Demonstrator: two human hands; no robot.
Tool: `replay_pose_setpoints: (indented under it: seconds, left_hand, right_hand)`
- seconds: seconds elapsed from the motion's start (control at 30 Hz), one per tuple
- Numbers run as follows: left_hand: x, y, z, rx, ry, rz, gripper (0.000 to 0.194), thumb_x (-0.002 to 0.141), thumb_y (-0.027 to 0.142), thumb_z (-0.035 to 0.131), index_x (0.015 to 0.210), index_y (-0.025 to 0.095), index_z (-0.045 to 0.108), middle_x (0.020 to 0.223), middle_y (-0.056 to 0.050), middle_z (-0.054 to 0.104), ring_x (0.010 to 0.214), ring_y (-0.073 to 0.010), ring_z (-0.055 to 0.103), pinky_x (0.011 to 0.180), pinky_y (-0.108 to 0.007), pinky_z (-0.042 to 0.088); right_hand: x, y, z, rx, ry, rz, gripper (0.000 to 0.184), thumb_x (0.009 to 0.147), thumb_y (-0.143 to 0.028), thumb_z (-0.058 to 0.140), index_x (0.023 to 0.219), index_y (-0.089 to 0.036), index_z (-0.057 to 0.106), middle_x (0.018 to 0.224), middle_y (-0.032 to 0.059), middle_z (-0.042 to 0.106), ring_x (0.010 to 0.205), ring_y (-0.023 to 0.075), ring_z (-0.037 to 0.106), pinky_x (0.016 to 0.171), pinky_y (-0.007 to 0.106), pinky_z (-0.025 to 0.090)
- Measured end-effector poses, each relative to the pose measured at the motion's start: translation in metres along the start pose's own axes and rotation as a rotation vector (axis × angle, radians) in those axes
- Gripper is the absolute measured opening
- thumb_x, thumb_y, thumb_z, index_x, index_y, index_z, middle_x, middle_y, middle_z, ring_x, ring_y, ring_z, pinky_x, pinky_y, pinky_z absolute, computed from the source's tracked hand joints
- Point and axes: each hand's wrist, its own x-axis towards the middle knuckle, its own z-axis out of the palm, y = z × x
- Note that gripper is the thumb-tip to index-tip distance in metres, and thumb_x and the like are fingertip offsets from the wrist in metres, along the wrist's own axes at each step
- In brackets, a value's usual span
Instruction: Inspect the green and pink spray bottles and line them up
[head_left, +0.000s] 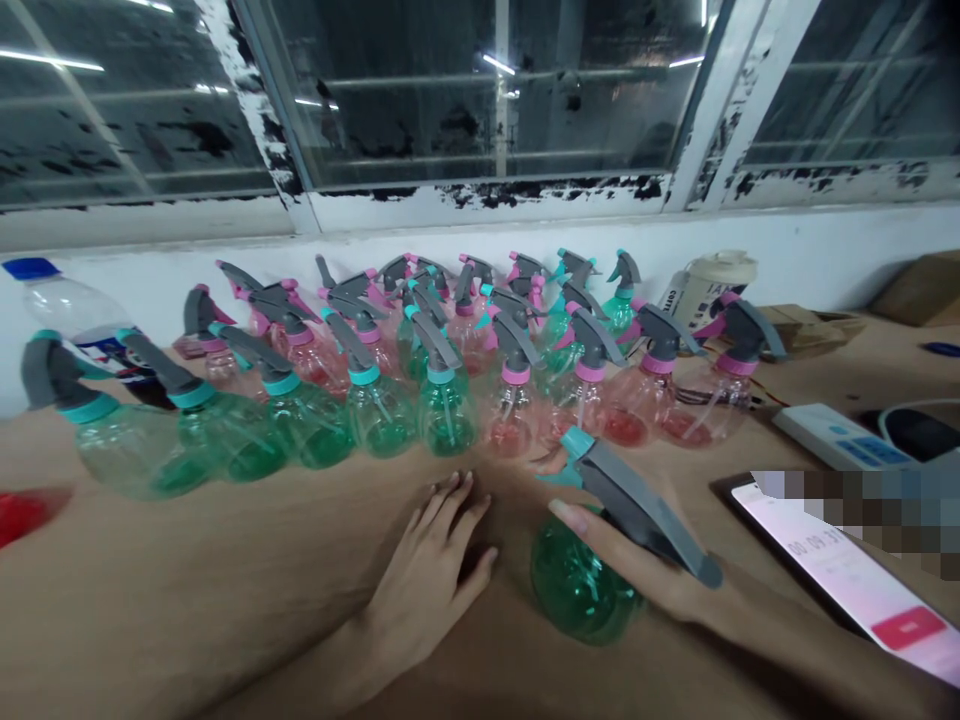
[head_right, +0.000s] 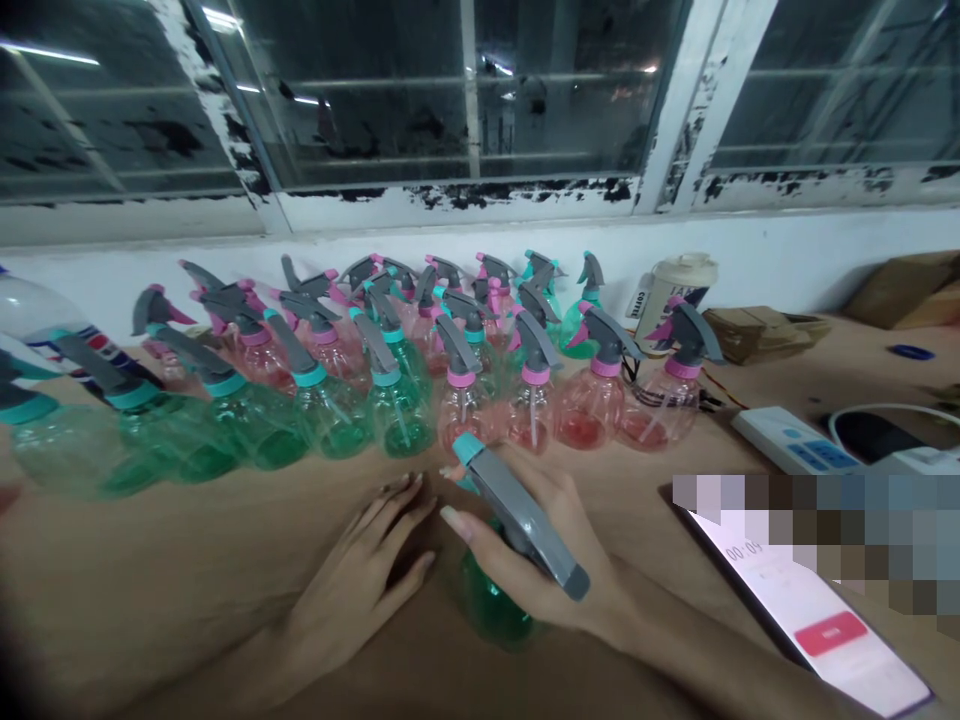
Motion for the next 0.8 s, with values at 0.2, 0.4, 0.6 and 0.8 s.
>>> replay_pose_setpoints:
  seconds: [0.2, 0.4, 0.6, 0.8]
  left_hand:
    - [-0.0001, -0.0007, 0.0003, -0.017, -0.007, -0.008, 0.041, 0.09, 0.031, 0.046, 0.127, 0.013, 0.045, 0.139, -0.014, 0.041, 0.129, -0.0275, 0.035, 0.102, -0.05, 0.035]
    - [0.0004, 0.0, 0.0, 0.009, -0.022, -0.007, 0.043, 0.09, 0.034, 0.046, 0.128, 0.013, 0.046, 0.139, -0.014, 0.042, 0.129, -0.0287, 0.036, 0.101, -0.05, 0.036]
    - [0.0004, 0.001, -0.0003, 0.032, -0.032, -0.011, 0.043, 0.09, 0.034, 0.046, 0.128, 0.013, 0.047, 0.139, -0.014, 0.041, 0.129, -0.0284, 0.036, 0.101, -0.048, 0.035]
    - [0.0015, 0.0001, -0.0001, 0.016, -0.025, -0.001, 0.044, 0.09, 0.034, 0.046, 0.128, 0.012, 0.046, 0.139, -0.014, 0.042, 0.129, -0.0277, 0.036, 0.103, -0.048, 0.034]
  right_hand:
    - [0.004, -0.0057, -0.0028, -0.007, -0.029, 0.068, 0.007, 0.08, -0.031, 0.058, 0.08, -0.024, 0.056, 0.072, 0.0002, 0.064, 0.068, 0.0175, 0.064, 0.062, 0.032, 0.052]
    - [0.0032, -0.0107, -0.0064, -0.019, -0.029, 0.02, 0.006, 0.082, -0.027, 0.053, 0.076, -0.026, 0.054, 0.065, -0.0016, 0.059, 0.057, 0.0146, 0.06, 0.051, 0.028, 0.049]
    - [0.0015, -0.006, -0.0048, -0.031, -0.056, 0.029, 0.017, 0.081, -0.025, 0.056, 0.098, -0.024, 0.058, 0.091, 0.0025, 0.067, 0.087, 0.0186, 0.065, 0.078, 0.031, 0.053]
    - [-0.0022, -0.0085, -0.0019, -0.077, 0.061, 0.007, 0.018, 0.078, -0.026, 0.057, 0.096, -0.026, 0.058, 0.083, 0.0003, 0.067, 0.076, 0.0184, 0.066, 0.067, 0.029, 0.055]
